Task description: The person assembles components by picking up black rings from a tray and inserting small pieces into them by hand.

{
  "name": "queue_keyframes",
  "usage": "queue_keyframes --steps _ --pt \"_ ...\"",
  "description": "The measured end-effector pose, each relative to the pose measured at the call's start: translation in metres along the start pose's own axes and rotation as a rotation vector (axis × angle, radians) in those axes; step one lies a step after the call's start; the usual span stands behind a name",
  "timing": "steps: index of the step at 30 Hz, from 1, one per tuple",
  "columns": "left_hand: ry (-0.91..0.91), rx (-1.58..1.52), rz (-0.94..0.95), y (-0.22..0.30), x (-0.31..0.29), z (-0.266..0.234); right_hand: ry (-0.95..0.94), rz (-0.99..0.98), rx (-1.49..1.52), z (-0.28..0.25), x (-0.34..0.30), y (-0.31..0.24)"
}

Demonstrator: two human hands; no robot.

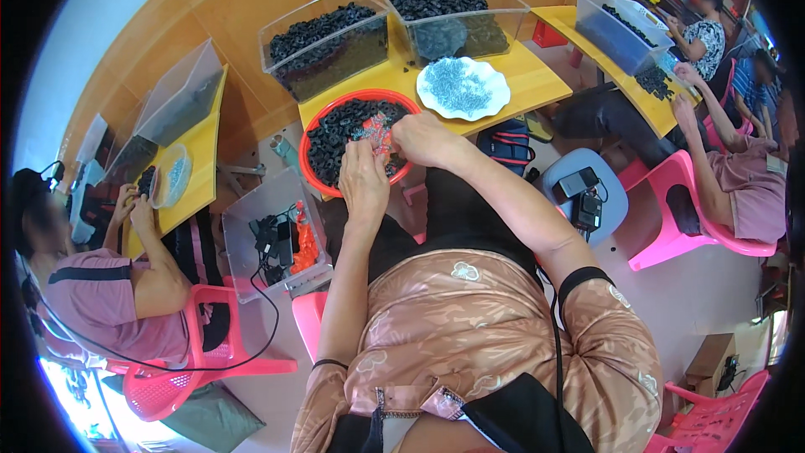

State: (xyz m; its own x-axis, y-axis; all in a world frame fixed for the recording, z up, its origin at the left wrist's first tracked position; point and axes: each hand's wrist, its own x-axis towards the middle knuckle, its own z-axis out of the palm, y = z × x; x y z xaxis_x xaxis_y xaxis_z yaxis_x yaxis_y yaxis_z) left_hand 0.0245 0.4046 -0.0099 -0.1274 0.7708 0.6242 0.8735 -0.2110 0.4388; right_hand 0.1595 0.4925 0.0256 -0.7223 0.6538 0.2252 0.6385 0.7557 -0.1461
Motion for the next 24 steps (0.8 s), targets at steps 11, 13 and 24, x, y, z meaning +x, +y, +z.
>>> queue_keyframes --steps 11,13,24 --pt "0.049 -0.081 0.053 0.004 0.005 -0.005 0.192 -0.026 0.638 -0.004 -0.003 0.000" --pt "0.105 -0.055 0.105 0.002 0.008 -0.008 0.141 0.062 0.924 -0.005 0.000 0.002" --pt "0.175 -0.152 -0.067 0.023 0.014 -0.029 0.190 0.098 1.187 0.011 0.006 0.004"
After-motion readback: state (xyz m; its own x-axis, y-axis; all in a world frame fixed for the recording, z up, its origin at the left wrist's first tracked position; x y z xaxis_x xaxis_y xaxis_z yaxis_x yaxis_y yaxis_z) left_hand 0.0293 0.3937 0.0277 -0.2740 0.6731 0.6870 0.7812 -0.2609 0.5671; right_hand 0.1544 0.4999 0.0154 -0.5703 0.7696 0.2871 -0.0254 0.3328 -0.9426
